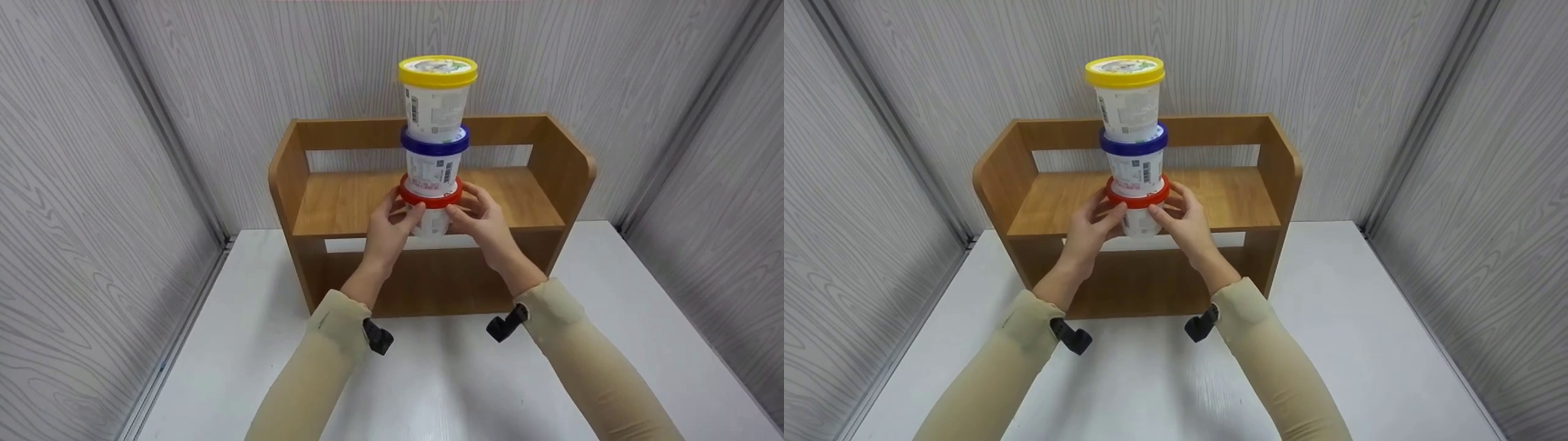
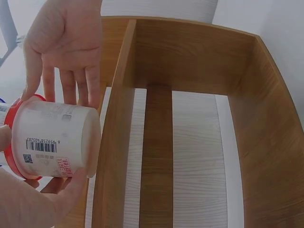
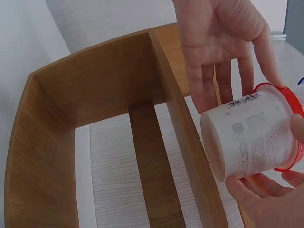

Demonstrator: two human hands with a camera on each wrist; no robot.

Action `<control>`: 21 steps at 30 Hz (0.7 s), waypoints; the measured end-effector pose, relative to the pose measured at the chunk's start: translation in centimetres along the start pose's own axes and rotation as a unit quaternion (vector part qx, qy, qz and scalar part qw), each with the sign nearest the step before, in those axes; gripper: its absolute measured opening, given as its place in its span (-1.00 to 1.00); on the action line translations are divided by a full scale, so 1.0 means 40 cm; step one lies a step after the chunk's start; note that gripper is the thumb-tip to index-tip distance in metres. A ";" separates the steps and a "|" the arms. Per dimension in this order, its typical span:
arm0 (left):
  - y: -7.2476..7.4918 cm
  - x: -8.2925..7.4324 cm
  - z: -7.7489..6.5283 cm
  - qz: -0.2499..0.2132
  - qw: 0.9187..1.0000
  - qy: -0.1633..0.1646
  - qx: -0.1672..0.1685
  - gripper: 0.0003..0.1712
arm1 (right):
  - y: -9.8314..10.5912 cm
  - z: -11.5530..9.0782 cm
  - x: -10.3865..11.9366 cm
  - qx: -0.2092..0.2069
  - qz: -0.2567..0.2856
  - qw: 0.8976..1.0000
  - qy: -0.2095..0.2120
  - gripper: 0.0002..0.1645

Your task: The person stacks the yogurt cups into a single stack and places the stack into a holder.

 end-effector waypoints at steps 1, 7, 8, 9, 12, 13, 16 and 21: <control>-0.001 -0.001 0.004 0.001 1.000 -0.001 -0.001 -0.24 | -0.001 0.004 -0.001 0.000 0.002 1.000 -0.003 -0.18; -0.007 0.009 0.036 -0.001 1.000 0.003 -0.016 -0.22 | -0.002 0.029 -0.003 -0.013 0.003 1.000 -0.010 -0.17; -0.008 0.010 0.039 -0.002 1.000 0.005 -0.020 -0.22 | -0.001 0.033 -0.004 -0.016 0.002 1.000 -0.011 -0.16; -0.009 0.012 0.041 -0.005 1.000 0.008 -0.023 -0.22 | -0.001 0.037 -0.006 -0.017 0.002 1.000 -0.013 -0.16; -0.012 0.019 0.046 -0.011 0.999 0.012 -0.031 -0.24 | -0.001 0.047 -0.011 -0.017 0.013 1.000 -0.017 -0.17; -0.014 0.022 0.048 -0.013 0.999 0.012 -0.032 -0.24 | 0.000 0.049 -0.014 -0.018 0.017 1.000 -0.019 -0.18; -0.019 0.035 0.050 -0.010 0.999 0.017 -0.031 -0.25 | 0.004 0.056 -0.027 -0.021 0.023 0.999 -0.027 -0.21; -0.029 0.044 0.057 -0.016 0.999 0.025 -0.028 -0.27 | 0.011 0.069 -0.035 -0.026 0.017 0.999 -0.031 -0.21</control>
Point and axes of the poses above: each hand's wrist, its own z-axis towards the middle knuckle, its own y-axis out of the back of the hand, x = y × z, the point moved 10 cm from there along z, towards the middle knuckle, and after that the axes turned 12 degrees about -x, right-handed, at the moved point
